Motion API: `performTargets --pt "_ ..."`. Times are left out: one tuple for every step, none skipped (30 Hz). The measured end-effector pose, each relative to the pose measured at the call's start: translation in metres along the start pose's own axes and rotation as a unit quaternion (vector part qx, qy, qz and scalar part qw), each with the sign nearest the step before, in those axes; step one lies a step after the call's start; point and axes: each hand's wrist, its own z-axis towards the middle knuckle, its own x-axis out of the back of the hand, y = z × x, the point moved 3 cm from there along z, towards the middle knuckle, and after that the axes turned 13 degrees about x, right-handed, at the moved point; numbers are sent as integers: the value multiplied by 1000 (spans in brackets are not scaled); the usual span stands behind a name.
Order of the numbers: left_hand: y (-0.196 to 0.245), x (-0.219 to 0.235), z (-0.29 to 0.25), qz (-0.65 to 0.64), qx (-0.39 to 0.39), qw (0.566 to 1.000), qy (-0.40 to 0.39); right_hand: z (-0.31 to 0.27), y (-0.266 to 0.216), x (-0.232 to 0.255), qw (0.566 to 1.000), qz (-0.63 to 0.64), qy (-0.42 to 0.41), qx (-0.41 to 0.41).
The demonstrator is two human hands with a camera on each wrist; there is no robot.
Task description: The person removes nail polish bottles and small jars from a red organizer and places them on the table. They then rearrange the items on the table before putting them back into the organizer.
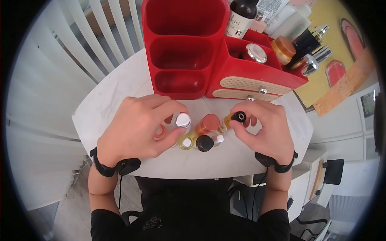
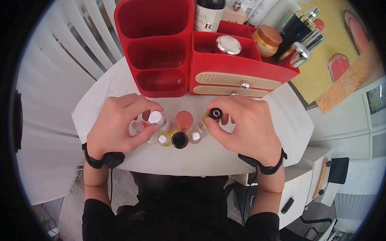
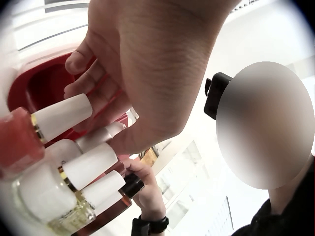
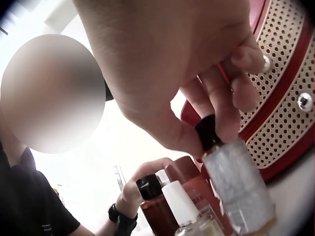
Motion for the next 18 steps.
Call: performTargets --pt "0 0 0 1 4 1000 -2 3 1 -3 999 11 38 5" --pt "0 0 0 2 -2 1000 0 5 2 -5 997 21 77 9" --pt "-1 -3 1 -1 -4 1000 5 8 3 -10 997 16 79 9" --pt "-1 -3 1 -3 -4 1000 8 11 3 -13 995 17 100 19" --pt "-1 -4 1 -4 -9 1000 8 14 3 -17 992 20 121 29" --pt "0 -5 2 -4 -18 1000 12 16 6 -21 992 17 123 26" --pt "1 -6 2 -5 -27 999 17 18 7 -25 992 18 124 36" --pt "1 -6 2 -6 -31 999 13 19 7 -29 991 19 125 47" --pt "1 -6 2 -1 -26 1000 8 20 8 -33 991 17 128 43" --pt "1 -6 2 4 -20 1000 5 22 7 -36 991 -3 119 54" --pt "2 -6 2 5 -22 1000 4 23 7 -39 992 -22 110 65" --pt "3 -7 2 4 -19 1000 10 24 8 -41 991 -24 112 63" --pt "3 -7 2 3 -17 1000 17 25 8 -43 991 -26 112 69" --pt "2 -7 3 4 -19 1000 16 26 8 -44 990 -29 112 75" --pt "1 -6 3 6 -22 999 27 26 9 -46 990 -29 114 76" --pt "-1 -6 3 8 -23 999 37 26 10 -48 990 -25 113 77" --pt "-1 -7 3 9 -23 999 38 26 11 -49 990 -21 113 77" --pt "-2 -6 4 -10 -9 998 60 26 11 -49 990 -21 113 77"
